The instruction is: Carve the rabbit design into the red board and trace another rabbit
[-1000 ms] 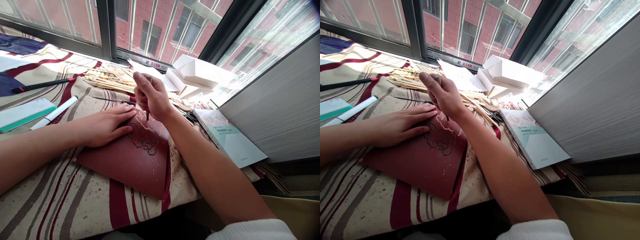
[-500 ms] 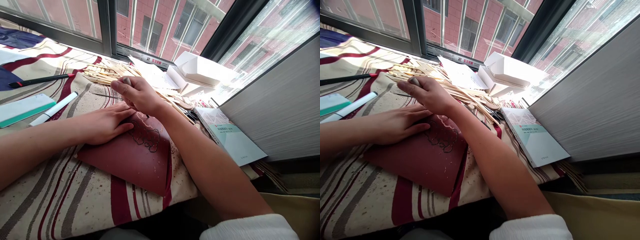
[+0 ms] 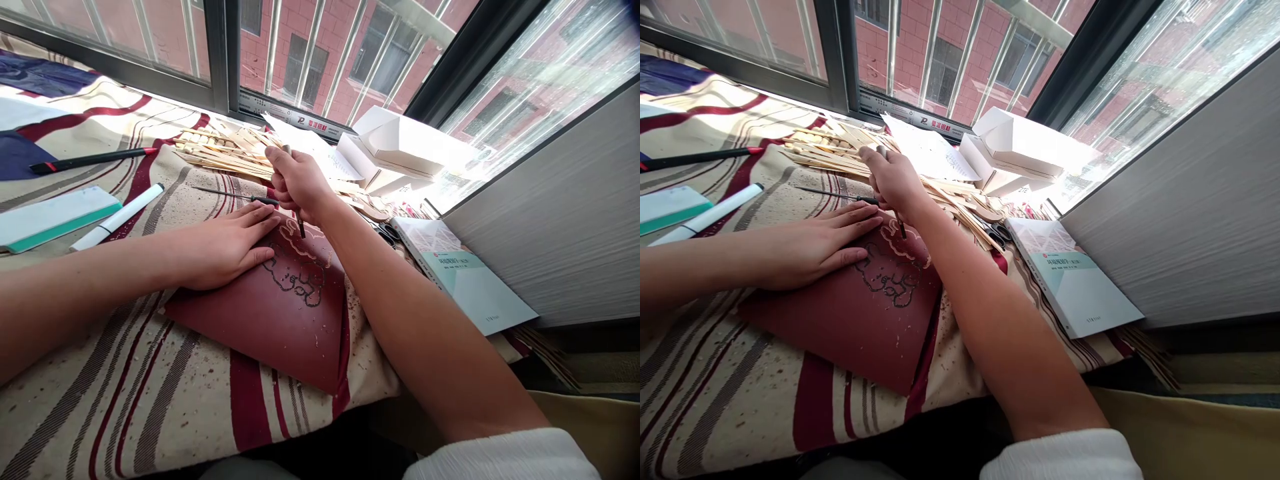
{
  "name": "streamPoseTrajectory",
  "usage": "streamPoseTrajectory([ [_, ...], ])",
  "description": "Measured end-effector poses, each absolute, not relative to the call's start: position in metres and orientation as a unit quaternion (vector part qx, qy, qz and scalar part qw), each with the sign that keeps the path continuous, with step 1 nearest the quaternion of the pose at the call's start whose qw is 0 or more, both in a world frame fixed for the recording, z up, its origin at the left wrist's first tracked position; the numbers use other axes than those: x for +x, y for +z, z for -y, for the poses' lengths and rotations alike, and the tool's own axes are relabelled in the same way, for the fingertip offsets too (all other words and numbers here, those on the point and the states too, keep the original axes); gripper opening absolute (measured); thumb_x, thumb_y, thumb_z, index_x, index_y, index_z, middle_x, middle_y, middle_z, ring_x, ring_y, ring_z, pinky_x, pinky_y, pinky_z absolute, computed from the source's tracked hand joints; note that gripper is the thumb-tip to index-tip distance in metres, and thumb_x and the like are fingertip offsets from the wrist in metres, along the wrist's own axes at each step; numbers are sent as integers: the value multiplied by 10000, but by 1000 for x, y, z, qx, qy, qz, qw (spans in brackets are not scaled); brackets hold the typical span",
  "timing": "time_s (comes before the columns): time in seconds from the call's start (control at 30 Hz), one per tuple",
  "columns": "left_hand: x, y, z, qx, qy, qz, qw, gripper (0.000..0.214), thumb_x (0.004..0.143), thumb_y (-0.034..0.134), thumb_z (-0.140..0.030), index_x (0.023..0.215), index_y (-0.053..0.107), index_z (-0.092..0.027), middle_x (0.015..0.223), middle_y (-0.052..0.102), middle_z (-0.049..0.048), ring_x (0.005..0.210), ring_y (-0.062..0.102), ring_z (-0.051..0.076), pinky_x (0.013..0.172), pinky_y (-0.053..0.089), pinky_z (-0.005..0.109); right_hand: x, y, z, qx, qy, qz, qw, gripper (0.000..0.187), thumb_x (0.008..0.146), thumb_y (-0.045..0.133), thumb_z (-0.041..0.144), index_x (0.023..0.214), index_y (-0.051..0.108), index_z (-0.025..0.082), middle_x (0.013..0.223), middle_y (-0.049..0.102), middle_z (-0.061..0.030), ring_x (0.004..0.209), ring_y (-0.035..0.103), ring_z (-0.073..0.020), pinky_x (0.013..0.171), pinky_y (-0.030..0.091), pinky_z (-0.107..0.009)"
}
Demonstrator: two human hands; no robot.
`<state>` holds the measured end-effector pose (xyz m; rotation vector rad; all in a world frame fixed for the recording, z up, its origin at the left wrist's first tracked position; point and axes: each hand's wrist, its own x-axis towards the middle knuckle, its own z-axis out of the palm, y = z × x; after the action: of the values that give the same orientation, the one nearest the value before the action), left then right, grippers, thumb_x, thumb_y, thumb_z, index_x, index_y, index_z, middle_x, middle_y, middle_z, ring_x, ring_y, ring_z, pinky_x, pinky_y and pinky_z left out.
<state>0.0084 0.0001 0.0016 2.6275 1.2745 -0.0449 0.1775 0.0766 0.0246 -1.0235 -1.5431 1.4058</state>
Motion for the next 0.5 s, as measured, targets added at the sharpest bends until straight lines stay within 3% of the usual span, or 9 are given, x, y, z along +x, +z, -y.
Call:
streamPoseTrajectory([
  [0.17,8,0,0,892,-15,-438,113,839,1110,250,-537,1801,267,-63,1905,185,151,1783,116,342,1443,112,538,177,21,-71,-312,570,661,375,592,1067,701,612,742,348,267,588,302,105,490,210,-59,431,202,-210],
  [0.37,6,-1,0,894,-3,-435,110,832,1117,268,-548,1798,285,-71,1899,220,145,1777,155,345,1440,152,527,166,18,-72,-396,472,627,475,619,1059,701,630,710,349,259,604,298,90,504,233,-57,428,164,-208],
  [0.5,5,-1,1,890,1,-439,120,847,1102,262,-582,1789,326,-89,1897,226,155,1768,193,360,1436,164,553,175,30,-59,-313,581,659,362,597,1099,666,584,707,361,254,544,294,111,463,193,-44,428,168,-196],
])
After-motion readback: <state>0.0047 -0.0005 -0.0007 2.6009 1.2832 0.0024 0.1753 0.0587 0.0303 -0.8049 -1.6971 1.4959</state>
